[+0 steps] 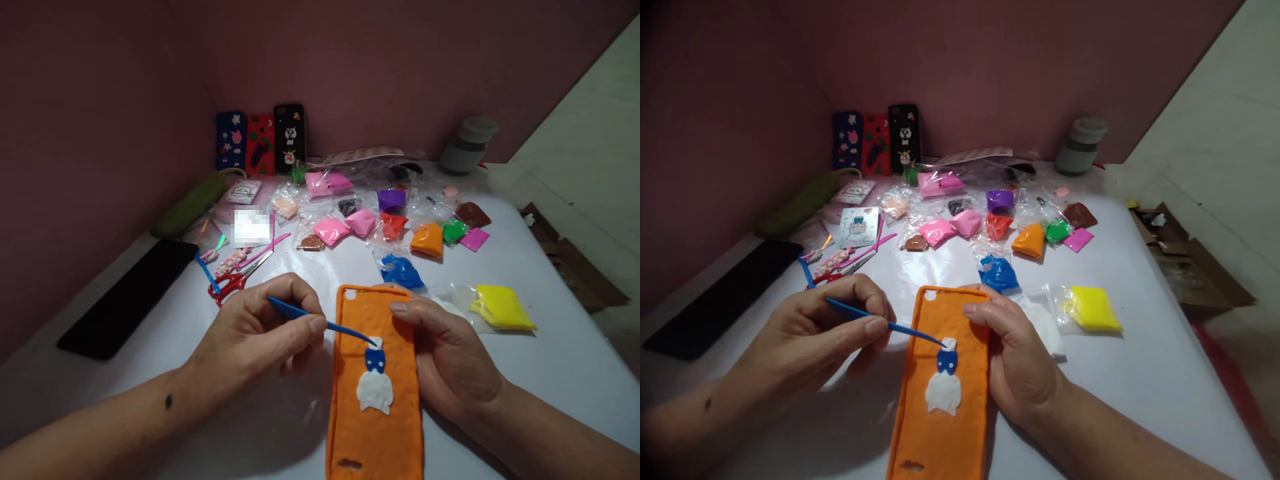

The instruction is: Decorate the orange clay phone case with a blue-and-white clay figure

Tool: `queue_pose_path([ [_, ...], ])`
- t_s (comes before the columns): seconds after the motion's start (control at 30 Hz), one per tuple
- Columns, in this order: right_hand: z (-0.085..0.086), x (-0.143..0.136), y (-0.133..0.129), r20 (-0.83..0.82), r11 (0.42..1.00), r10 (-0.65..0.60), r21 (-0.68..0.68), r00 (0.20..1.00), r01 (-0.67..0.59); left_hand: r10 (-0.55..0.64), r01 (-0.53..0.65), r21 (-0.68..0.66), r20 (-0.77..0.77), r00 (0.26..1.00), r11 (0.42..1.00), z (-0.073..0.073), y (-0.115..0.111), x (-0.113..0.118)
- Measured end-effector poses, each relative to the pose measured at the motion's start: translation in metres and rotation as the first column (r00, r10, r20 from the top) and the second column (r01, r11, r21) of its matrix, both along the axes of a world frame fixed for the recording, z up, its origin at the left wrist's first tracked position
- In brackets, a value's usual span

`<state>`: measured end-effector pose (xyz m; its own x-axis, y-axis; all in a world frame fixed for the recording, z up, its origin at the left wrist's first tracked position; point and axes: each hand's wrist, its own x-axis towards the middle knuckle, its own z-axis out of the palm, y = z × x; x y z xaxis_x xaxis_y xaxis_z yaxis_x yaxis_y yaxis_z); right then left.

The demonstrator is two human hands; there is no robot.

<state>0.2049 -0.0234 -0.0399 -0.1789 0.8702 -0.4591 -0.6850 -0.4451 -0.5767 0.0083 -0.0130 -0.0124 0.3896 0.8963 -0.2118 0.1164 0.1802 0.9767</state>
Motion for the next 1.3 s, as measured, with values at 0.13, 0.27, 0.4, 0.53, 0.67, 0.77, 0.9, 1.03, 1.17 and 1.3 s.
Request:
queue_pose_path([
  [0.13, -0.001, -0.001, -0.001, 0.004, 1.000, -0.024, -0.008, 1.000, 0.024, -0.024, 0.025, 0.023, -0.040, 0.999, 0.999, 0.002, -0.002, 0.003],
  [0.27, -0.001, -0.001, -0.001, 0.002, 0.999, -0.035, -0.008, 0.999, 0.035, 0.047, -0.042, 0.052, -0.098, 0.994, 0.998, 0.007, -0.007, 0.007],
  [0.4, -0.001, -0.001, -0.001, -0.006, 1.000, -0.030, -0.002, 1.000, 0.030, 0.080, -0.073, 0.066, -0.125, 0.989, 0.995, 0.009, -0.011, 0.011],
  [0.53, 0.000, 0.000, -0.001, -0.021, 0.999, -0.041, 0.010, 0.999, 0.042, 0.084, -0.074, 0.075, -0.137, 0.987, 0.994, 0.009, -0.011, 0.013],
  [0.67, 0.000, 0.000, -0.002, -0.037, 1.000, -0.024, 0.012, 0.999, 0.024, 0.074, -0.053, 0.147, -0.147, 0.986, 0.988, 0.010, -0.010, 0.014],
  [0.77, -0.002, 0.000, -0.001, -0.042, 1.000, -0.022, 0.010, 0.999, 0.023, 0.055, -0.028, 0.184, -0.146, 0.988, 0.983, 0.009, -0.010, 0.012],
  [0.9, -0.002, 0.000, 0.000, -0.050, 1.000, -0.025, 0.014, 0.998, 0.026, 0.001, 0.024, 0.174, -0.143, 0.990, 0.984, 0.007, -0.010, 0.008],
  [1.03, 0.000, 0.000, -0.001, -0.053, 0.999, -0.028, 0.017, 0.998, 0.028, 0.075, -0.055, 0.134, -0.150, 0.986, 0.989, 0.009, -0.012, 0.009],
  [1.17, 0.000, 0.000, -0.002, -0.053, 0.999, -0.027, 0.018, 0.998, 0.028, 0.094, -0.078, 0.107, -0.152, 0.984, 0.991, 0.010, -0.012, 0.012],
  [1.3, -0.001, 0.000, -0.001, -0.051, 1.000, -0.017, 0.023, 0.999, 0.019, 0.087, -0.062, 0.144, -0.179, 0.980, 0.988, 0.010, -0.010, 0.013],
])
